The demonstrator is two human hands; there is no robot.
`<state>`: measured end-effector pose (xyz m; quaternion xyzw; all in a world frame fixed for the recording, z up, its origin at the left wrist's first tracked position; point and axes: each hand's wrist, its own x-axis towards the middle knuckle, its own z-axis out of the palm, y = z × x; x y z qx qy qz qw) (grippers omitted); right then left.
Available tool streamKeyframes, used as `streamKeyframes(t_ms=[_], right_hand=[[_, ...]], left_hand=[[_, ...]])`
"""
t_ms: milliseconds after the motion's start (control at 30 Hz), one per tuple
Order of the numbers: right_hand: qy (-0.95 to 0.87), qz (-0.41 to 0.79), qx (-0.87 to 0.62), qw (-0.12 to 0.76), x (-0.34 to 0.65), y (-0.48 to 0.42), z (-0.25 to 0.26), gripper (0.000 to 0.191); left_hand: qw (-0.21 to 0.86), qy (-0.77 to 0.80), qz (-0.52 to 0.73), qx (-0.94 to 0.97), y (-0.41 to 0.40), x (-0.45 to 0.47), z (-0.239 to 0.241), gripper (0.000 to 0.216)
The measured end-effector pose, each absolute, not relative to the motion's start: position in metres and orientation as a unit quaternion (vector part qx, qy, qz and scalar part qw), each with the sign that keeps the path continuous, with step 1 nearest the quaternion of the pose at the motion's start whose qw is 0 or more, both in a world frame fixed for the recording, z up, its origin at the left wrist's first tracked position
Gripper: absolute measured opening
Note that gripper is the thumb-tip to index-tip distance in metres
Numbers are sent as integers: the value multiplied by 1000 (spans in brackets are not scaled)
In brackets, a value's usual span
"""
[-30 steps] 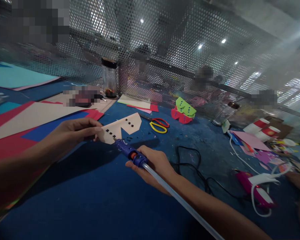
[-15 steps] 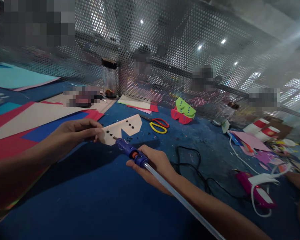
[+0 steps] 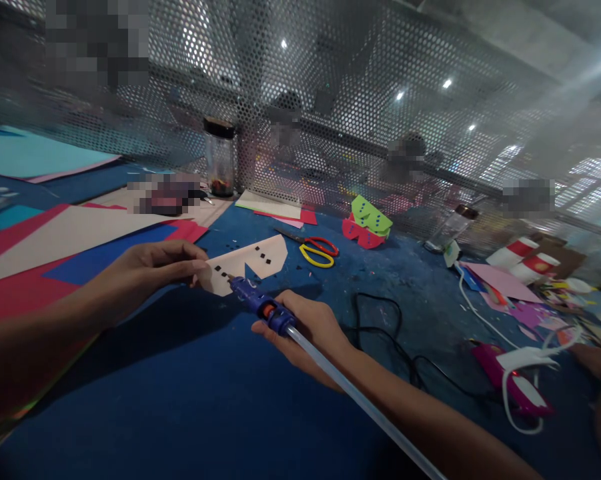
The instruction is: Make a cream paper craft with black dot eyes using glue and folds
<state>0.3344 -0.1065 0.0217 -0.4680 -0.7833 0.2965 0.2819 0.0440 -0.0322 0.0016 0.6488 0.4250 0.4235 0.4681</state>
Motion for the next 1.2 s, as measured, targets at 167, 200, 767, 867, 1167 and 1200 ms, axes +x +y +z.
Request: streamKeyframes(t_ms=[167, 200, 767, 867, 1167, 1200], right_hand=[[-784, 294, -469, 280, 334, -107, 22, 31], [-784, 294, -470, 278, 334, -107, 22, 30], [-782, 299, -476, 267, 333, -107, 25, 30], [-783, 298, -476, 269, 333, -107, 24, 30], [-780, 300, -481, 265, 333, -108, 26, 29], [-781, 299, -479, 265, 333, -107, 25, 29]], left_hand=[[465, 426, 418, 654, -34, 45, 5, 20], [465, 426, 417, 654, -34, 46, 5, 21], [479, 424, 407, 652, -35, 46, 4, 21], [478, 424, 408, 652, -34, 46, 4, 21], [474, 425, 410, 653, -35, 47, 4, 20], [475, 425, 412, 652, -35, 47, 5, 20]])
